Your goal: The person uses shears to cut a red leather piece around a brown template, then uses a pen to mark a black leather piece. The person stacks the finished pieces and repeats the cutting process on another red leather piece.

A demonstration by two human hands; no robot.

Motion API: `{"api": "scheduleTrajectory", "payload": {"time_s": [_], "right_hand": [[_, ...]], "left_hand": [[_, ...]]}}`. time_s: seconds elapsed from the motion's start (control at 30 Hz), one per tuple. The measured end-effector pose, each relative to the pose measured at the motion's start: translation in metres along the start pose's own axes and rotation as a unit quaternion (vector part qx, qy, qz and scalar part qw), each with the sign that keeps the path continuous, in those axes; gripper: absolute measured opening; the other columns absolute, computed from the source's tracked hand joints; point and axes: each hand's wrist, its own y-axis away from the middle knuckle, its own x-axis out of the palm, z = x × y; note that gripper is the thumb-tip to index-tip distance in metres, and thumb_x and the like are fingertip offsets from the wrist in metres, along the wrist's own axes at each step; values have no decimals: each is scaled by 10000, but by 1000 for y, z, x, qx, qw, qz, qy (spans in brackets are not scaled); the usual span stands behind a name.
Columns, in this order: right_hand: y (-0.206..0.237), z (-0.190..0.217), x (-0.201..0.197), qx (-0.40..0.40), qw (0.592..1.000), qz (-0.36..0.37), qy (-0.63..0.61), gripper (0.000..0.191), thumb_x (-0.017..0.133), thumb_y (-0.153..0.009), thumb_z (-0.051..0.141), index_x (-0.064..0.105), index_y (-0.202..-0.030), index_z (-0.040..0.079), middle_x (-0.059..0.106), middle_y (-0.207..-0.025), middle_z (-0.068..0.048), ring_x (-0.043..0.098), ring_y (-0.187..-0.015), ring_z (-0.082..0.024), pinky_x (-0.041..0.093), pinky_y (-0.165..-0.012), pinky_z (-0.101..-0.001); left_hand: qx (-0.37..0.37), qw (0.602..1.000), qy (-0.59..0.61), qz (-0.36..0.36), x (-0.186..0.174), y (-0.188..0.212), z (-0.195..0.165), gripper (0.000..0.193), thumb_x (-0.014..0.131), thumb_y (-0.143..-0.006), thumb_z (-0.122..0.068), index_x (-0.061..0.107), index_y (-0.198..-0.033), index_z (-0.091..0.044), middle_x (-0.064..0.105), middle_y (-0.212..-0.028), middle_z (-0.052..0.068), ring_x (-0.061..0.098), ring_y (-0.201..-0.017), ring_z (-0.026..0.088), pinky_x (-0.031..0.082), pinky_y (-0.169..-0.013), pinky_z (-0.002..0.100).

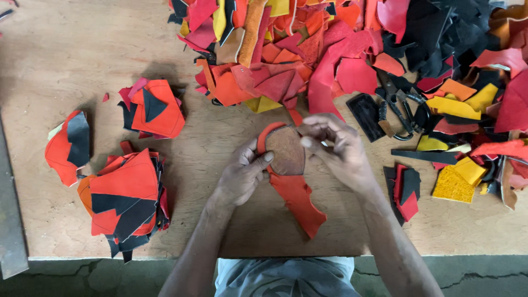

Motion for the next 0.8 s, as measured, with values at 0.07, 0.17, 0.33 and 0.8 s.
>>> {"api": "scheduleTrajectory", "payload": {"time_s": [0.07, 0.17, 0.33, 0.8], "right_hand": [[9, -2, -8, 31, 998, 37, -50, 341, 735, -926, 75, 617, -1246, 90, 683, -928, 11, 689, -821, -65, 606, -683, -236], [21, -9, -8, -14, 998, 55, 0, 379, 770, -892, 18, 594, -1226, 56, 700, -911, -12, 709, -836, -87, 617, -734, -241], [29, -17, -5, 16, 1000, 23, -11, 282, 779, -857, -61, 663, -1106, 6, 720, -958, -27, 713, -849, -89, 607, -755, -247], [18, -23, -8, 36, 999, 11, 39, 423, 775, -825, -90, 656, -1206, 52, 726, -926, -32, 678, -814, -54, 567, -715, -211]], "left_hand": [[12, 1000, 5, -4, 0, 0, -2, 363, 604, -1040, -64, 571, -1397, -2, 679, -1207, 68, 624, -1005, 88, 502, -768, 241], [-10, 998, 55, 4, 4, 2, -7, 352, 577, -1007, -81, 545, -1350, -8, 680, -1216, 85, 681, -1089, 147, 617, -918, 335], [-20, 1000, 5, 4, 10, 4, -12, 382, 595, -993, -48, 542, -1369, -11, 682, -1208, 97, 679, -1066, 163, 601, -881, 356], [-11, 999, -15, 31, 6, 5, -9, 462, 610, -939, 64, 539, -1394, 31, 667, -1233, 107, 634, -1075, 147, 528, -938, 330]]}}
